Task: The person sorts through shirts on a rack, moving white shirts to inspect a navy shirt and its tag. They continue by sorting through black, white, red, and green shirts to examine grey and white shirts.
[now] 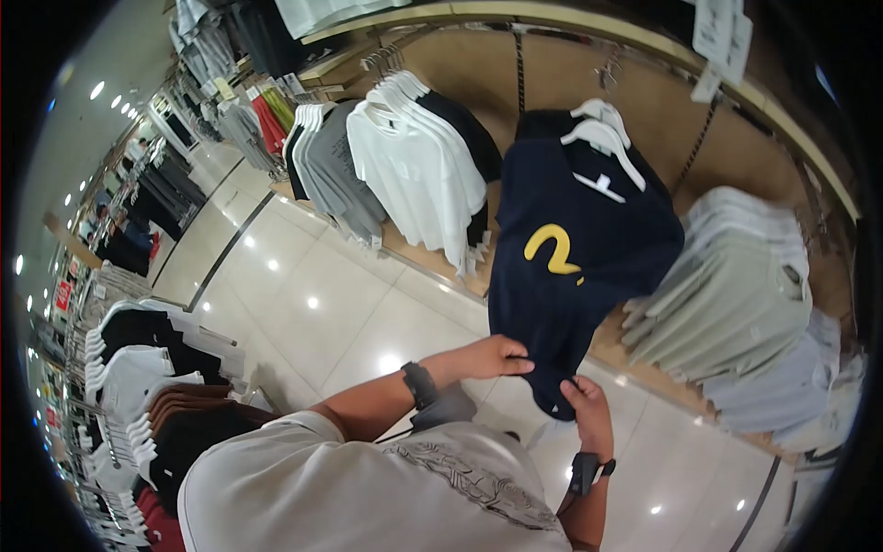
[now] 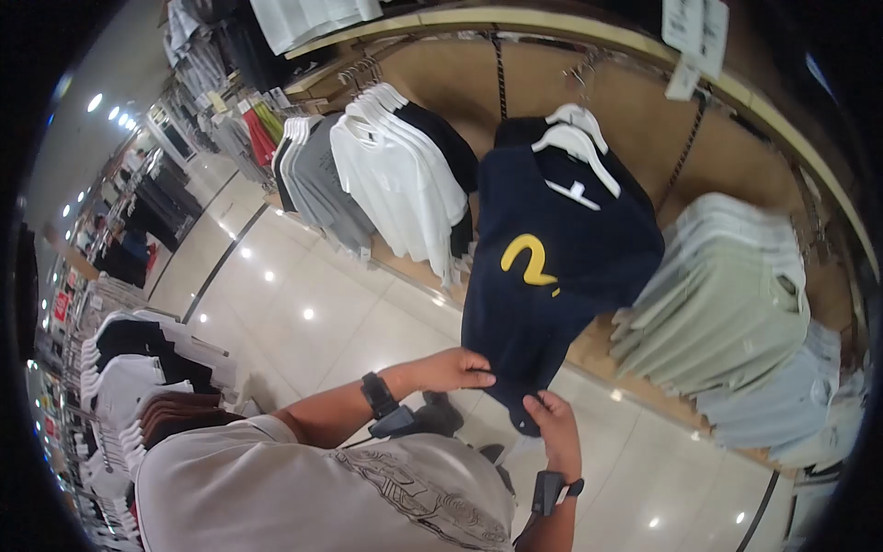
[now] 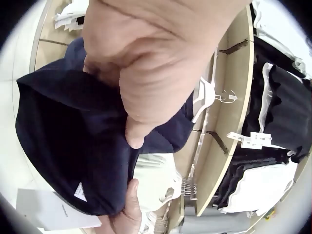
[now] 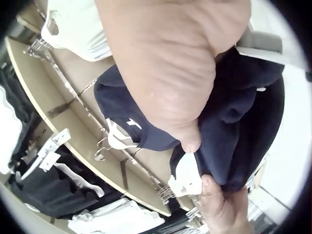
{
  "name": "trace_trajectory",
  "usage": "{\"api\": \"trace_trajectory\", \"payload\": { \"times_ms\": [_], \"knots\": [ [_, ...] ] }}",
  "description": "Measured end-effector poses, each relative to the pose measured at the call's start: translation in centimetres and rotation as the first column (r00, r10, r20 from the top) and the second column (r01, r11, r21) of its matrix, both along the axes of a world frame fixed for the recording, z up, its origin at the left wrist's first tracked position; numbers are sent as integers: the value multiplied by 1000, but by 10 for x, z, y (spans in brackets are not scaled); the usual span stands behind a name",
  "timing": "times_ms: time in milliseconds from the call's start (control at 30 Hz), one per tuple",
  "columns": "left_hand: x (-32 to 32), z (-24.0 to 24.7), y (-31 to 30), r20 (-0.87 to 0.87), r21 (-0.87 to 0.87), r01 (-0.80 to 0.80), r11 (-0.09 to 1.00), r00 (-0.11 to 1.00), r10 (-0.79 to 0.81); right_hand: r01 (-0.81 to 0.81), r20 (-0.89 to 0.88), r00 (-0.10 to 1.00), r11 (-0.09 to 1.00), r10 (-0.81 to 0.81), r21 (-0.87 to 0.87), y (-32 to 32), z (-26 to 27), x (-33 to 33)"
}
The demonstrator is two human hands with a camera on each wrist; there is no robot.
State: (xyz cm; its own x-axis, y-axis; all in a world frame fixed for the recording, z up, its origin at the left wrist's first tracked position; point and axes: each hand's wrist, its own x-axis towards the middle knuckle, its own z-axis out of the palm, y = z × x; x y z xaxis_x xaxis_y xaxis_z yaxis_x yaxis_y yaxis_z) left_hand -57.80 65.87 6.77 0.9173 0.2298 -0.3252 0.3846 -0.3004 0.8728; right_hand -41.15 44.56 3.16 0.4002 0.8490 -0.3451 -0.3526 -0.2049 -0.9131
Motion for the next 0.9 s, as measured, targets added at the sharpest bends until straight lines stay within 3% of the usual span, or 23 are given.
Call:
{"api": "trace_trajectory", "payload": {
  "times_ms": [67, 100, 133, 167, 233, 267, 333, 367, 433, 500, 567, 667, 767, 833, 900],
  "knots": [
    [-10, -23, 12, -32, 83, -24, 996, 999, 27, 29, 134, 991, 998, -21, -60, 15, -14, -1],
    [-16, -48, 20, 137, 183, -139, 973, 984, 114, 49, 245, 969, 995, -25, -91, 23, -23, 1],
    [-21, -62, 27, 310, 261, -266, 928, 933, 181, 74, 493, 870, 984, 16, -163, 29, -38, 5],
    [-28, -62, 37, 327, 261, -284, 923, 925, 192, 58, 674, 731, 975, 103, -213, 34, -61, 11],
    [-42, -62, 56, 157, 199, -342, 919, 936, 314, 99, 726, 682, 973, 85, -207, 37, -86, 14],
    [-48, -63, 67, 174, 194, -357, 914, 929, 327, 90, 738, 669, 975, 93, -204, 40, -94, 17],
    [-63, -72, 85, 128, 101, -460, 882, 885, 447, 198, 317, 941, 954, -121, -224, 44, -107, 21],
    [-70, -79, 95, 134, 90, -470, 878, 879, 457, 190, 327, 939, 955, -109, -228, 47, -111, 24],
    [-81, -89, 116, 197, 175, -513, 841, 855, 480, 222, 521, 853, 909, -6, -353, 59, -112, 31],
    [-90, -94, 133, 194, 169, -532, 830, 843, 501, 256, 578, 816, 905, -15, -339, 76, -123, 36],
    [-100, -97, 151, 193, 166, -551, 818, 832, 521, 178, 391, 920, 917, -27, -356, 98, -154, 54],
    [-118, -97, 181, 171, 124, -611, 782, 790, 589, 148, 476, 879, 937, 21, -317, 152, -174, 61],
    [-143, -87, 216, 131, 107, -639, 762, 768, 626, 111, 450, 893, 970, -3, -215, 230, -160, 38],
    [-162, -81, 235, 98, 66, -732, 678, 681, 726, 4, 350, 934, 976, 74, -217, 283, -120, 10],
    [-182, -70, 251, 101, 83, -757, 649, 654, 750, -131, 350, 915, 968, 202, -216, 332, -115, 0]
  ]
}}
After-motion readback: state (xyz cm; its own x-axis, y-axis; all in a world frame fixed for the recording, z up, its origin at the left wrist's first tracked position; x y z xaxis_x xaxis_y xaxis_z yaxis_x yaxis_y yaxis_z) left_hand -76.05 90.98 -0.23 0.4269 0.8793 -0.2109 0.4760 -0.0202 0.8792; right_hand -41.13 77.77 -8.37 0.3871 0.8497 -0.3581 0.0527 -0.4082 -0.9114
